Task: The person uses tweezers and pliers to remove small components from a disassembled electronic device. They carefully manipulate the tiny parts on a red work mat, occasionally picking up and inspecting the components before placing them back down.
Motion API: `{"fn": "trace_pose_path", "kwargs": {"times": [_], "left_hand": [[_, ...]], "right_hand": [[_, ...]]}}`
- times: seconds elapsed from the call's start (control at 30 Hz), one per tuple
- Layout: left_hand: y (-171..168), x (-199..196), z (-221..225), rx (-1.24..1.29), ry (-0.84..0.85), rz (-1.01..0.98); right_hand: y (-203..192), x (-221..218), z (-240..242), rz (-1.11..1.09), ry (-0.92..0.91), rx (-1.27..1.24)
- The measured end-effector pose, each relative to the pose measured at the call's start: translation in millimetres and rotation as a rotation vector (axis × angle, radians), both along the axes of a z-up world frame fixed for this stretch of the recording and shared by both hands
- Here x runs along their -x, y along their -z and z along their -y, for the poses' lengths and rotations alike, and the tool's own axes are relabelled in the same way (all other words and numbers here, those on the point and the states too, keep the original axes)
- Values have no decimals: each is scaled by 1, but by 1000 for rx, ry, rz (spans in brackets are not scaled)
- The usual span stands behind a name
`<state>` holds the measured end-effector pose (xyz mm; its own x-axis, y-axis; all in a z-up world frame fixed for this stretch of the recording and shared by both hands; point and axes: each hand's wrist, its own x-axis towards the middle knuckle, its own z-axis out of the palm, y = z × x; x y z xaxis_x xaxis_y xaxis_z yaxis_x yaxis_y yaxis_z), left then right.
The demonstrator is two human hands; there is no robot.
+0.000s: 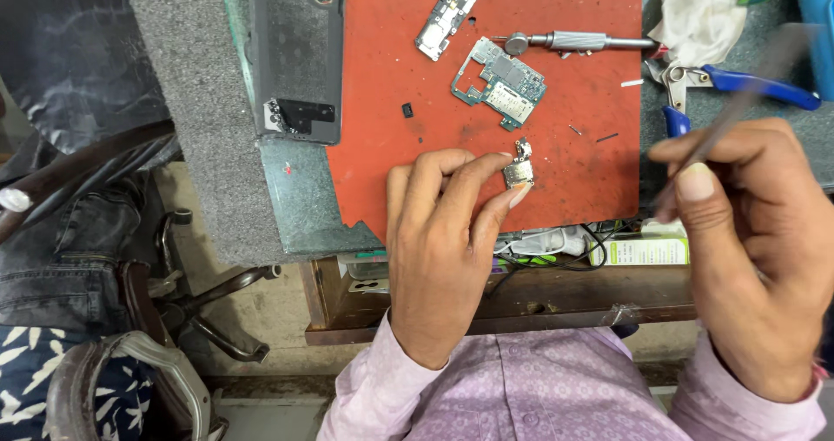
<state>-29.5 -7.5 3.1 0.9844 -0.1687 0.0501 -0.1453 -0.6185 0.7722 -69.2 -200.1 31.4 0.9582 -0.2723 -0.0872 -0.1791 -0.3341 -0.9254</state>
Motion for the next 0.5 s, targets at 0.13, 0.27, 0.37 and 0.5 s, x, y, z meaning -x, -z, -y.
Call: {"fn": "trace_pose_path", "kwargs": {"times": [0.13, 0.27, 0.37, 0.5], "left_hand": [[1, 0, 1, 14, 10, -16], [2, 0, 1, 19, 4, -28], [2, 0, 0, 24, 4, -38], [3, -1, 0, 27, 3, -48]], "right_hand": [[14, 1, -5, 59, 76, -316], [24, -2, -12, 106, 76, -298], [27, -1, -17, 72, 105, -189], [33, 2, -19, 109, 81, -44]]}}
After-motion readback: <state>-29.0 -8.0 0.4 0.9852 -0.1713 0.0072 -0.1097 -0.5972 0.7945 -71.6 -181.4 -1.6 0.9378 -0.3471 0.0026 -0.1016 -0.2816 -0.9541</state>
